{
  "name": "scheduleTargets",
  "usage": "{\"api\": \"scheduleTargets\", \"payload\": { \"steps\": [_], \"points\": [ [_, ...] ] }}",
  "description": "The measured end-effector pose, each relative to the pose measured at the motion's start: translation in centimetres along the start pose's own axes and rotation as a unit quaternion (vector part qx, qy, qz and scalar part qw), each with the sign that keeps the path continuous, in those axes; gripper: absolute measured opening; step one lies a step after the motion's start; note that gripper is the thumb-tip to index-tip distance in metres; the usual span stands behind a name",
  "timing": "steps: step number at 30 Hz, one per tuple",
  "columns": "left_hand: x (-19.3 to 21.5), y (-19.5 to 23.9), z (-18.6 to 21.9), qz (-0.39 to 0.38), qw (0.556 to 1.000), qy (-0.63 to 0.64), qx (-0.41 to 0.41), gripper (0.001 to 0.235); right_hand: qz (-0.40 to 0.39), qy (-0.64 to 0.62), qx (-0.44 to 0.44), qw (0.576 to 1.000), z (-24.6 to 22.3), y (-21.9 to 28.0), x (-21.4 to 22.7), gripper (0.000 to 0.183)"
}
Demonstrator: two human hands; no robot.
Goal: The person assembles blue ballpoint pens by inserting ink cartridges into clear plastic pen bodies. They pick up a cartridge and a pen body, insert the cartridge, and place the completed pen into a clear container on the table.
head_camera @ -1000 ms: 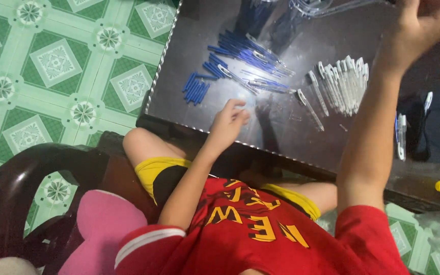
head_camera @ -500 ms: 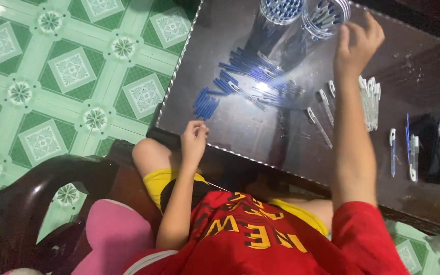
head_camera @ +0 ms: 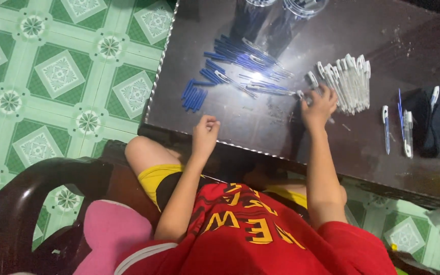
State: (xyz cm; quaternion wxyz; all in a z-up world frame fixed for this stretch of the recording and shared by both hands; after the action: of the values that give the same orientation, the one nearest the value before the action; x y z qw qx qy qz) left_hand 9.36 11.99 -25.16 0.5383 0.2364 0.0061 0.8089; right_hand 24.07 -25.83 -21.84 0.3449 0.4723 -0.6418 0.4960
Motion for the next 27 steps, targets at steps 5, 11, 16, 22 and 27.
{"api": "scheduleTargets", "payload": {
  "steps": [5, 11, 16, 22, 27],
  "points": [
    [-6.6, 2.3, 4.0, -0.051, 0.987, -0.059, -0.141, 0.021, 0.162, -0.105, 0.066, 0.979, 1.1, -0.5, 5.0, 0.024],
    [-17.1, 4.1, 8.6, -0.039, 0.858, -0.238, -0.454, 0.020, 0.226, -0.369, -0.020, 0.901, 1.7, 3.3, 13.5, 0.030],
    [-20.1, 3.5, 7.6, -0.036, 0.832, -0.269, -0.484, 0.009, 0.243, -0.543, -0.200, 0.779, 5.9, 7.4, 13.0, 0.057],
    [-20.8, 3.5, 8.1, -0.027, 0.806, -0.281, -0.520, 0.012, 0.209, -0.624, -0.316, 0.684, 6.7, 11.6, 12.7, 0.056],
    [-18.8, 3.1, 8.5, -0.131, 0.896, -0.179, -0.385, 0.010, -0.077, -0.362, -0.079, 0.925, 0.2, 12.0, 10.5, 0.023]
  ]
}}
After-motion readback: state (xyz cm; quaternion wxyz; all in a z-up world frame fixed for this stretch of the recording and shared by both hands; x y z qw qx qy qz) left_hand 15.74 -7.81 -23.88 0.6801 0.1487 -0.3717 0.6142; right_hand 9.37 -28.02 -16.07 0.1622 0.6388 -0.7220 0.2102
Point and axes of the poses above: each hand's wrist, its own y-axis away from the middle knuckle, its own x-axis out of the back of the hand, z = x × y, the point moved 9 cm from there along -y, towards the middle knuckle, and after that the axes turned 4 degrees about z, right-handed, at the moved point
